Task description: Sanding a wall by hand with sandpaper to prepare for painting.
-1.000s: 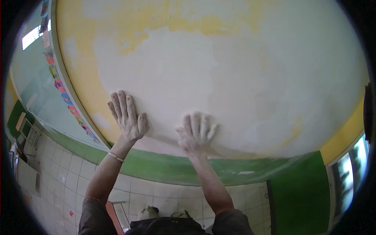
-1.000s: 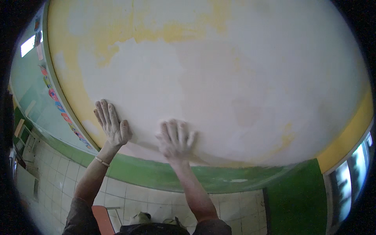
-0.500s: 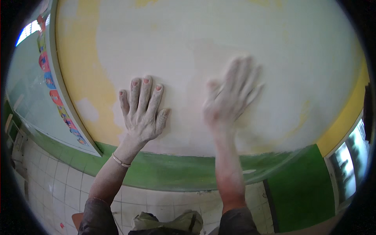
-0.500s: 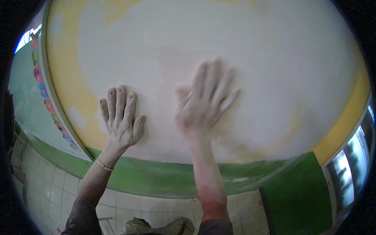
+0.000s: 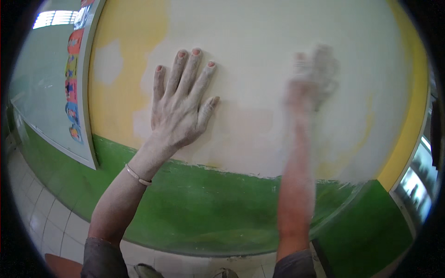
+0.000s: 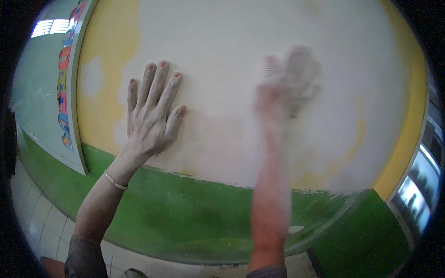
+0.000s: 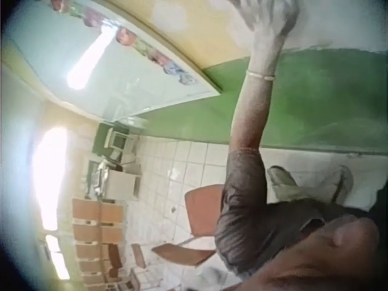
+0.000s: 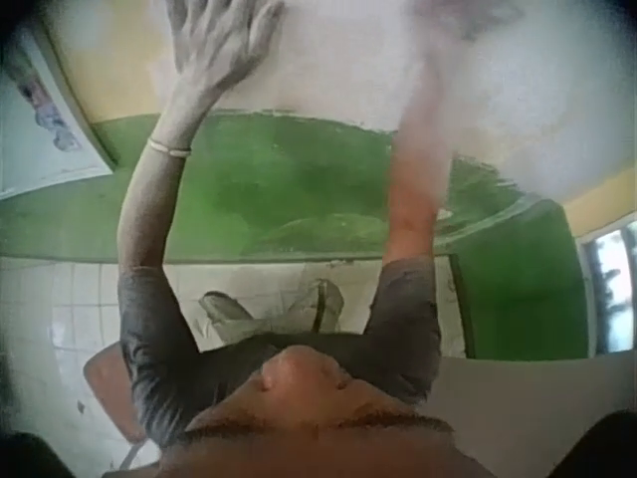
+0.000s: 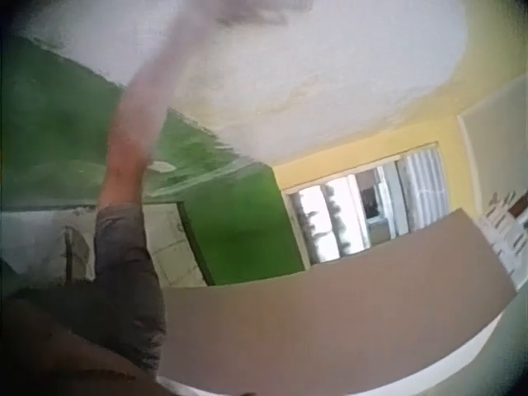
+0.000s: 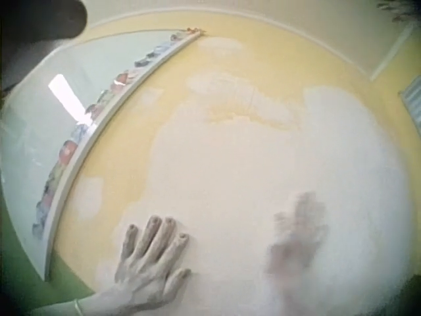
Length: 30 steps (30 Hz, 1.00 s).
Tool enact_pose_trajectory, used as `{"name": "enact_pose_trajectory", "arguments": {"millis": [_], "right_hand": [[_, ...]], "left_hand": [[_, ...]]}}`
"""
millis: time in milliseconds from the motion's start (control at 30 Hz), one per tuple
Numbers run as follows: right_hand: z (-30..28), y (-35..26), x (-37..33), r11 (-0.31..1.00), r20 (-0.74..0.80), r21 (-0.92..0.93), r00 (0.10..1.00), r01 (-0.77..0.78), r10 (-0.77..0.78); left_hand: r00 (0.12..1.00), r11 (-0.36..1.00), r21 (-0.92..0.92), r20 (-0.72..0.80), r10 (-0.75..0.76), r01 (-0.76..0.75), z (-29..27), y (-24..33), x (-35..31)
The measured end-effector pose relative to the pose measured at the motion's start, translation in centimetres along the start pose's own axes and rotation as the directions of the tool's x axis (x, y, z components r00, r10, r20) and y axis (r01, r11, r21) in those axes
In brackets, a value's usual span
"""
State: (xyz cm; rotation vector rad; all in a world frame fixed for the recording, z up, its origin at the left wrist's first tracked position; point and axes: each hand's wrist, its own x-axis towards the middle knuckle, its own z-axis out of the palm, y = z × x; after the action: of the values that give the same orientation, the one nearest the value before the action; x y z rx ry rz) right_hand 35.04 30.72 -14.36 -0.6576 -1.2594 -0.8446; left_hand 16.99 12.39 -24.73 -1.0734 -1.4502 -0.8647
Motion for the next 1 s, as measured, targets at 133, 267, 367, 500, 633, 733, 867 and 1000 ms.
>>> {"name": "enact_pose_trajectory", "arguments": {"millis": [133, 267, 367, 500, 633, 733, 867, 1000], "right_hand": [[-6.5, -6.1, -11.9, 0.956, 0.298, 0.244, 0.925, 0.165, -0.235], [-6.5, 1.2, -19.4, 0.968, 0.292, 0.178, 0.931, 0.175, -0.221], [-4.8, 6.2, -14.4, 0.986, 0.238, 0.077, 0.963, -0.145, 0.123], [-3.1, 1.5, -8.0, 0.954, 0.25, -0.29, 0.957, -0.074, 0.15], [-4.9, -10.5, -11.9, 0.955, 0.157, 0.191, 0.954, 0.225, -0.256], [-7.2, -7.7, -17.0, 0.91, 0.282, 0.257, 0.876, 0.324, -0.392], [-5.8, 0.8, -14.3, 0.991, 0.214, 0.1, 0.97, 0.093, -0.113], [-5.3, -2.9, -7.5, 0.974, 0.173, 0.039, 0.961, -0.225, 0.216]], "left_hand": [[1.0, 0.999, 0.053, -0.026, 0.01, -0.008, 0.7, -0.8, -3.6], [0.995, 0.995, 0.067, -0.061, 0.084, -0.079, 1.9, -1.2, -6.5], [0.99, 0.989, 0.087, -0.065, 0.129, -0.123, 1.8, -0.3, -7.8], [0.985, 0.987, 0.05, -0.076, 0.154, -0.15, 2.4, 0.6, -8.3], [0.985, 0.986, 0.046, -0.065, 0.161, -0.158, 2.3, -1.0, -8.8], [0.984, 0.985, 0.048, -0.069, 0.166, -0.163, 2.0, -3.2, -9.0], [0.987, 0.989, 0.033, -0.079, 0.143, -0.141, 0.8, -3.7, -8.8], [0.987, 0.993, 0.039, -0.11, 0.119, -0.115, 0.6, -3.1, -8.8]]}}
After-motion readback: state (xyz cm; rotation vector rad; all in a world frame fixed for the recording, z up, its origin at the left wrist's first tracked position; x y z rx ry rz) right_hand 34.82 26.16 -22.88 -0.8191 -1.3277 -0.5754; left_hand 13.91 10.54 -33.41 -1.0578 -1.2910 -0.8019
